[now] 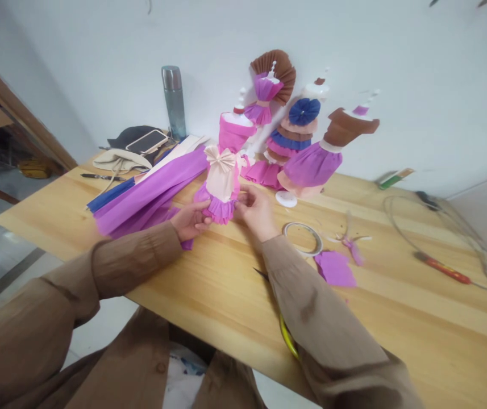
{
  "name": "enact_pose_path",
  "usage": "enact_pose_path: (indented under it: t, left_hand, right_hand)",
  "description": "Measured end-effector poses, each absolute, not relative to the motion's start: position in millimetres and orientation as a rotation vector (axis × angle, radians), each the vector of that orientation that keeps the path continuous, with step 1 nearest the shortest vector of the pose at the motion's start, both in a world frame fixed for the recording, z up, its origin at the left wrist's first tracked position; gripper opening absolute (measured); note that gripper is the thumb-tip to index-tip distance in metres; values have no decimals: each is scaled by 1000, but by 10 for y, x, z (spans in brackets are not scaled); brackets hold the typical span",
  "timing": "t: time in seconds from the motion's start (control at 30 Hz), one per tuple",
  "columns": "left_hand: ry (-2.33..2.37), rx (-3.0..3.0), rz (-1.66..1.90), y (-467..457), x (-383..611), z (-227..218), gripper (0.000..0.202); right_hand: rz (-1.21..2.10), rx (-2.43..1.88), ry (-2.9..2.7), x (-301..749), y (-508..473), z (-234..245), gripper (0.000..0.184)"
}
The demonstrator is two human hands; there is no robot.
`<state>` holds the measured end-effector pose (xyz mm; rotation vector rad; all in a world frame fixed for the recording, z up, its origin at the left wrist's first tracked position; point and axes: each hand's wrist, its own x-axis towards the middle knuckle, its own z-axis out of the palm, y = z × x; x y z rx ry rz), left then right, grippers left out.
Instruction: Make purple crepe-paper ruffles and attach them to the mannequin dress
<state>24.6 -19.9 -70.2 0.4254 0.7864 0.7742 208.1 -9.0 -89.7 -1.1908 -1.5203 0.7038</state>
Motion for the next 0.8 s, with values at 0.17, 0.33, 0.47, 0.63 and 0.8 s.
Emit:
enact_pose_path:
  t: [0.17, 0.33, 0.47, 0.63, 0.8]
  left_hand:
    - [800, 420, 772, -208, 247, -694, 28]
    - [805, 422, 750, -200, 235, -693, 21]
    - [807, 438, 729, -188, 228, -684, 29]
    - [801, 449, 708, -181, 225, -660, 36]
    - [783, 451, 708, -179, 228, -661, 33]
  right_hand:
    - [657, -1239, -1524, 2069, 14, -935, 15]
    - [682, -1271, -1519, 2105, 24, -938, 8]
    - [707, -1294, -1483, 2152, -44, -909, 12]
    - [705, -1307, -1424, 2249, -112, -771, 15]
    - [649, -1159, -1389, 2331, -60, -305, 26]
